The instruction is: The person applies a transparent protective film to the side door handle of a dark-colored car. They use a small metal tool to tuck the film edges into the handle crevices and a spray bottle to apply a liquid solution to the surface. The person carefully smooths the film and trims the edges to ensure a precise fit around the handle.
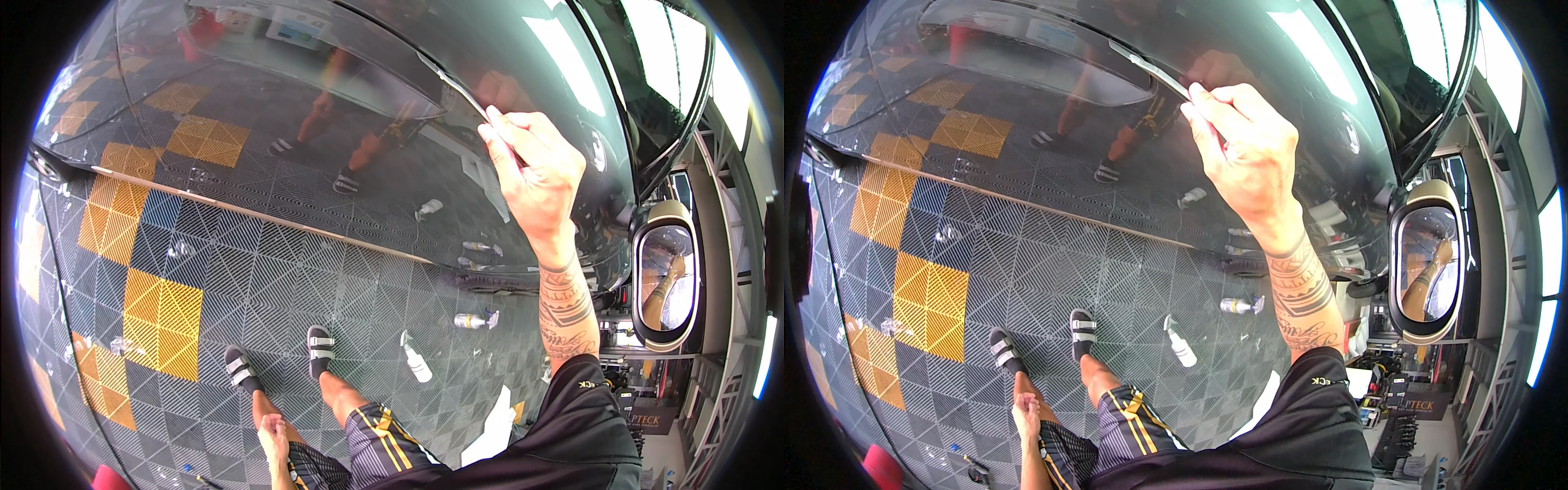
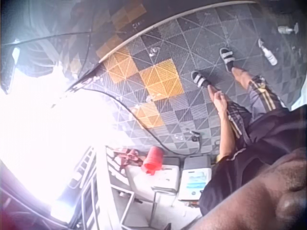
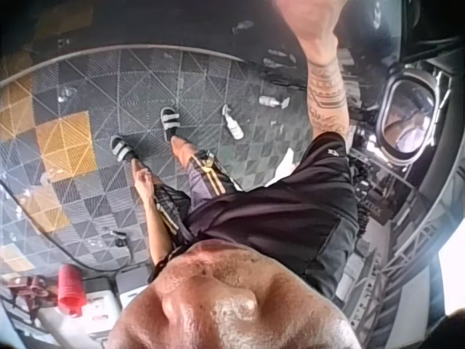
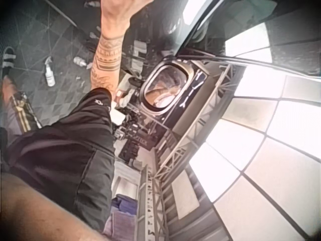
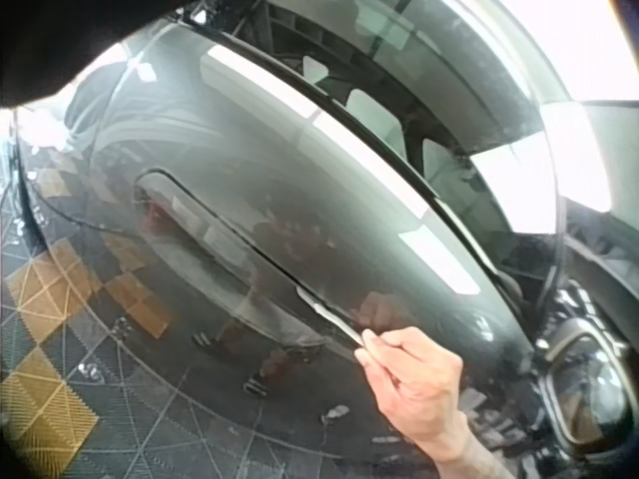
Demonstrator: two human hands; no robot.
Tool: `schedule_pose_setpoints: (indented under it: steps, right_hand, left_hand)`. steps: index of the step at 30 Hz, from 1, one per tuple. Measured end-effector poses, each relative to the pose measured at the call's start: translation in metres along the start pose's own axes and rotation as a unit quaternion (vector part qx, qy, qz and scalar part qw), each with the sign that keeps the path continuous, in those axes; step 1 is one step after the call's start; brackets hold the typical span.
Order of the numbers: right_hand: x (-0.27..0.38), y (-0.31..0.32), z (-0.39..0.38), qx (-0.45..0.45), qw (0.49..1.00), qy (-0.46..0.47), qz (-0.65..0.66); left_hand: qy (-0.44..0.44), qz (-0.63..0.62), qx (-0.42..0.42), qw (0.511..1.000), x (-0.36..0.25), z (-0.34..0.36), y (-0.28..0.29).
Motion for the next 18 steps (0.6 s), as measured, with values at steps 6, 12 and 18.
schedule_pose_setpoints:
  steps: [6, 12, 18]
  right_hand:
    - [-0.003, 0.003, -0.003, 0.005, 1.000, -0.008, -0.007]
    - [-0.006, 0.004, -0.008, 0.006, 1.000, -0.014, -0.010]
    - [-0.009, 0.005, -0.011, -0.001, 1.000, -0.013, -0.017]
  left_hand:
    - [-0.007, 0.005, -0.019, 1.000, 0.002, -0.001, 0.003]
    - [0.010, -0.018, -0.012, 1.000, -0.002, -0.001, 0.002]
    - [0.000, 0.004, 0.004, 1.000, -0.013, -0.001, 0.001]
Point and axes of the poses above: each hand's wrist, its own z-axis towards the middle knuckle, its own y-axis out of the back of the hand, x = y × z, the point moved 7 cm from there along z, towards the middle knuckle, and after that the axes turned 3 degrees about -z, right-handed, at the moved point
